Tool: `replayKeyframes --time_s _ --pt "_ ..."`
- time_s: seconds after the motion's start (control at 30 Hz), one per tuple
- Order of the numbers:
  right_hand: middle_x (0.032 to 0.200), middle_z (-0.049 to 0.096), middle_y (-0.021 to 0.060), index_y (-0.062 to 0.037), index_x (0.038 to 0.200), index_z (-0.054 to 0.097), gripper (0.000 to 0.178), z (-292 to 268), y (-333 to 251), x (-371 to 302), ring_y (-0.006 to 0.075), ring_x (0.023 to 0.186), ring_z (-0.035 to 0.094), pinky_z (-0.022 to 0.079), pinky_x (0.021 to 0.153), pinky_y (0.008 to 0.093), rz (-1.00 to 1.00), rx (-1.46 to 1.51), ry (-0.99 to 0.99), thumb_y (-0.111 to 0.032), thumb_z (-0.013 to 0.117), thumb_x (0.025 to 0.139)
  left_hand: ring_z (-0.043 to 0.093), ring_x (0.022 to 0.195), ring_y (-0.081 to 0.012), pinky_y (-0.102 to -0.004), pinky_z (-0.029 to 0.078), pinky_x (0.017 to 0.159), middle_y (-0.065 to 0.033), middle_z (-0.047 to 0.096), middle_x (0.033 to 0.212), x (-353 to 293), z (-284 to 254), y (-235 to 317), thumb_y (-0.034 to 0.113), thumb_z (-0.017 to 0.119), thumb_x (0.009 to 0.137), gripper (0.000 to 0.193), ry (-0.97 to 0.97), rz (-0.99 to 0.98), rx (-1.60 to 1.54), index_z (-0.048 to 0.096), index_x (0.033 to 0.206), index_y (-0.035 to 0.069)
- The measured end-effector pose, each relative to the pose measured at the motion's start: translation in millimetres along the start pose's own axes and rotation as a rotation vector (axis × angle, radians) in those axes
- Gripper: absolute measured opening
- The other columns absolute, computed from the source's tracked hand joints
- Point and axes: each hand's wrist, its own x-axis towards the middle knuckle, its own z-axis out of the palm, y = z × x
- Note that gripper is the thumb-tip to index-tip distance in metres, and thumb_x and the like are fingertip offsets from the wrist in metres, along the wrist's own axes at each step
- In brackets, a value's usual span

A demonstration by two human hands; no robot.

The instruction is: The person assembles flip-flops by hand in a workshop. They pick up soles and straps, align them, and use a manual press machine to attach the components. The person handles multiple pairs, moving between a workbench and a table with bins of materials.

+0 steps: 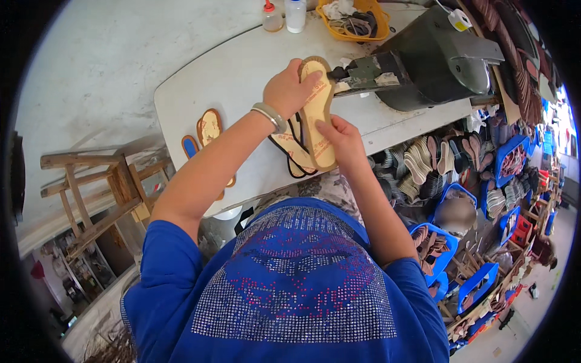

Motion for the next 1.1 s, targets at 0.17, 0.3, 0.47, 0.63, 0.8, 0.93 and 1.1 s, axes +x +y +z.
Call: replayKeyframes --time_s 0.17,0.3,0.47,0.63,0.8,0.93,1.1 --pt "0.085 0.066 0.0069 0.0038 0.111 0.058 0.028 -3.4 0.9 1.2 0.0126 0.07 0.063 0.05 0.063 0.0232 -0.06 -0.188 0.071 -0.016 0.058 0.091 0.063 0.084 -0.0379 -0.045 0.049 0.074 -0.0196 0.066 0.091 -9.1 0.9 -9.3 0.044 0.055 0.087 0.046 0.099 0.026 -0.086 0.05 0.113 0.006" --pt "0.09 0.066 0.0061 0.0021 0.113 0.058 0.027 11.7 17.6 -16.6 0.0114 0.075 0.063 0.051 0.066 0.0237 0.037 -0.263 -0.081 -0.014 0.058 0.091 0.063 0.085 -0.0375 -0.0441 0.048 0.075 -0.0188 0.066 0.089 -55.0 11.9 -42.5 0.044 0.055 0.088 0.049 0.276 0.025 -0.337 0.049 0.119 0.006" --pt "0.094 0.065 0.0043 0.0021 0.112 0.058 0.028 30.8 83.5 -23.4 0.0093 0.081 0.06 0.049 0.072 0.0249 0.11 -0.463 -0.266 -0.012 0.061 0.088 0.06 0.082 -0.0267 -0.0393 0.047 0.076 -0.0143 0.059 0.089 -142.2 8.7 -159.2 0.04 0.063 0.085 0.059 0.446 -0.257 -0.489 0.047 0.125 -0.001" --pt "0.092 0.064 0.0044 0.0031 0.111 0.059 0.028 53.8 128.8 -13.9 0.0103 0.08 0.059 0.047 0.071 0.0253 0.188 -0.567 -0.315 -0.013 0.061 0.087 0.049 0.109 -0.0331 -0.0413 0.043 0.091 -0.0197 0.048 0.118 -204.6 -6.9 -230.1 0.043 0.07 0.077 0.075 0.616 -0.498 0.11 0.04 0.131 0.001" --pt "0.098 0.064 0.0072 0.002 0.119 0.055 0.039 68.5 147.0 4.5 0.0123 0.085 0.059 0.047 0.072 0.0274 0.166 -0.593 -0.351 -0.018 0.063 0.086 0.044 0.114 -0.0361 -0.0431 0.041 0.095 -0.0191 0.045 0.122 -213.3 -11.3 -226.6 0.045 0.073 0.072 0.087 0.387 -0.55 0.219 0.033 0.136 0.002" --pt "0.1 0.064 0.0123 0.0021 0.127 0.05 0.056 54.6 152.4 21.5 0.0187 0.089 0.061 0.049 0.074 0.0317 -0.076 -1.097 -0.247 -0.025 0.068 0.082 0.044 0.114 -0.0347 -0.0447 0.042 0.093 -0.0173 0.045 0.121 -210.2 -6.2 -247.0 0.045 0.073 0.073 0.086 0.508 -0.495 0.178 0.032 0.137 0.003" --pt "0.097 0.066 0.0145 0.0018 0.116 0.059 0.049 48.7 164.2 24.2 0.024 0.087 0.063 0.05 0.077 0.034 -0.196 -1.296 -0.313 -0.029 0.069 0.079 0.046 0.115 -0.0347 -0.0442 0.042 0.094 -0.0183 0.048 0.121 -234.4 -21.8 -272.1 0.037 0.074 0.074 0.077 0.659 -0.666 0.054 0.038 0.133 0.004"
